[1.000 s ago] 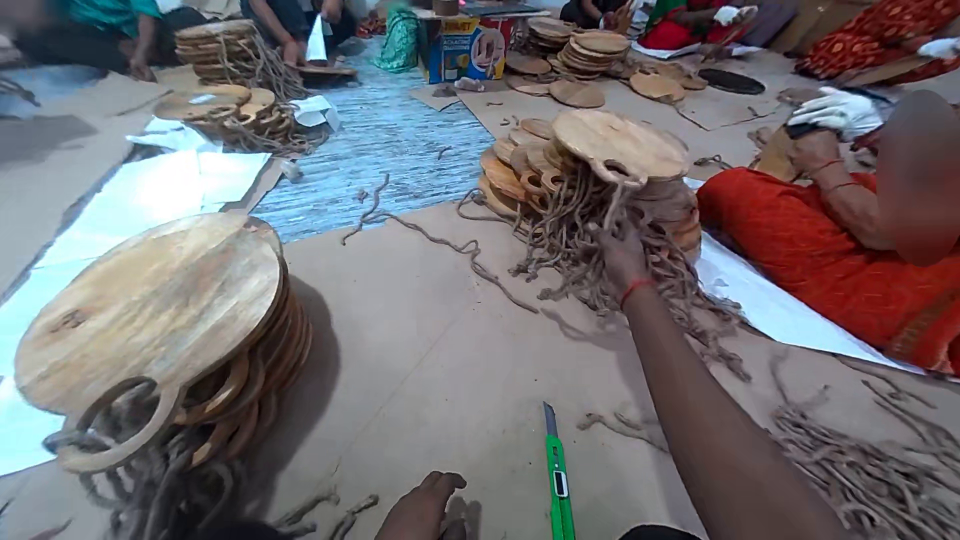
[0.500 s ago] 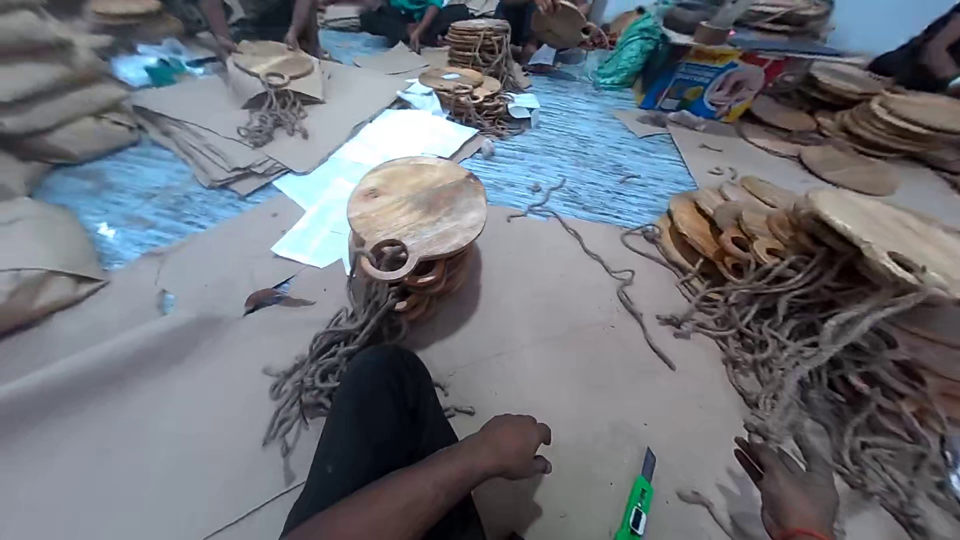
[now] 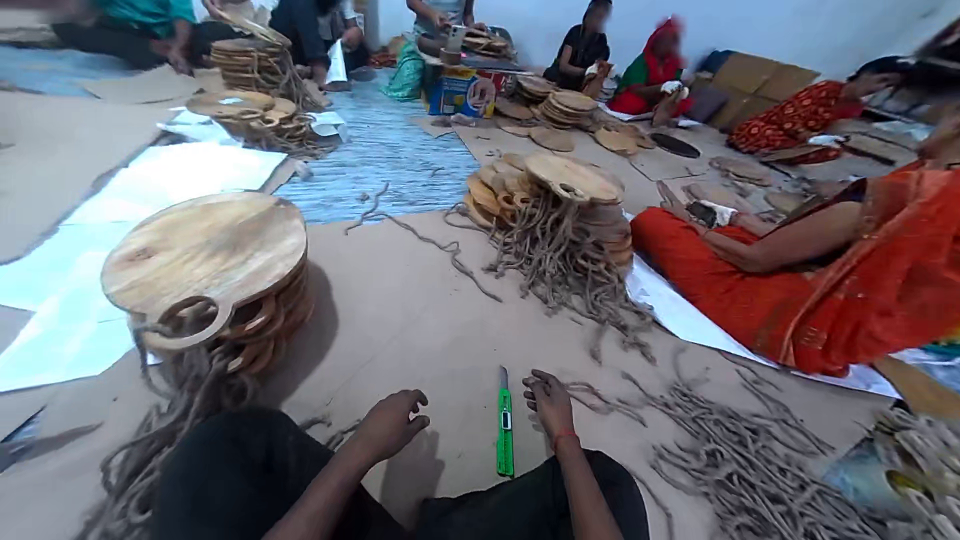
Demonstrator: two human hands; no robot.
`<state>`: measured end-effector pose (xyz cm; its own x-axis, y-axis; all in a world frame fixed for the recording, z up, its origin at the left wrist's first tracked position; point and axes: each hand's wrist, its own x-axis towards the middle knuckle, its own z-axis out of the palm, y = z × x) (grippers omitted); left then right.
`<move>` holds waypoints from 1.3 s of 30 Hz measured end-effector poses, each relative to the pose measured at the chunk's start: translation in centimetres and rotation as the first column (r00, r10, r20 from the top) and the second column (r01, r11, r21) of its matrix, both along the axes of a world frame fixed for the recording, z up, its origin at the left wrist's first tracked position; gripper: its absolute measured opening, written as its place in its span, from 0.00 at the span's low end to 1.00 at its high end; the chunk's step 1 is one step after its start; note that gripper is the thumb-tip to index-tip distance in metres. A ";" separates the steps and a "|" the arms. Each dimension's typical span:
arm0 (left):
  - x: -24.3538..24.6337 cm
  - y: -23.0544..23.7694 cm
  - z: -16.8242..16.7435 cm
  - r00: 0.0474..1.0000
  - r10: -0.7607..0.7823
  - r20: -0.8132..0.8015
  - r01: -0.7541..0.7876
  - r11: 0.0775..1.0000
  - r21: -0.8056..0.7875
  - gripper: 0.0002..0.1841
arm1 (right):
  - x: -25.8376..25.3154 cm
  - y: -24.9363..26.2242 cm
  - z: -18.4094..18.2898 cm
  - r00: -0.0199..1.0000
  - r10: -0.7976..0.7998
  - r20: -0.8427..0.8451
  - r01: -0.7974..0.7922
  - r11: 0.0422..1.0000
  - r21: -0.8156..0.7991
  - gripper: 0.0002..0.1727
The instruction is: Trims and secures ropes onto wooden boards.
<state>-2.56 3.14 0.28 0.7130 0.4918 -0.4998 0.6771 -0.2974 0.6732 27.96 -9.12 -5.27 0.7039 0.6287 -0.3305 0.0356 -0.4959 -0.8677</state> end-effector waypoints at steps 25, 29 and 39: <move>-5.9 5.3 5.3 0.958 0.276 0.074 -0.217 0.535 0.816 0.19 | -3.7 -0.2 -1.1 0.904 0.427 0.006 -0.427 0.904 0.018 0.19; -1.6 0.2 2.3 0.998 -0.018 0.067 -0.043 0.598 0.800 0.22 | -6.9 0.4 -1.9 0.860 0.415 -0.298 -0.379 0.909 0.171 0.27; 2.1 -4.6 -1.9 0.923 -0.385 0.018 0.345 0.846 0.408 0.20 | -12.3 0.0 -1.4 0.727 0.231 -0.646 -0.074 0.963 0.261 0.23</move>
<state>-0.46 -1.46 -1.58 0.9134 0.3264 -0.2432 0.4065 -0.7612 0.5053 15.65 -9.11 -6.68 0.2400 0.8147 -0.5279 -0.5294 -0.3460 -0.7746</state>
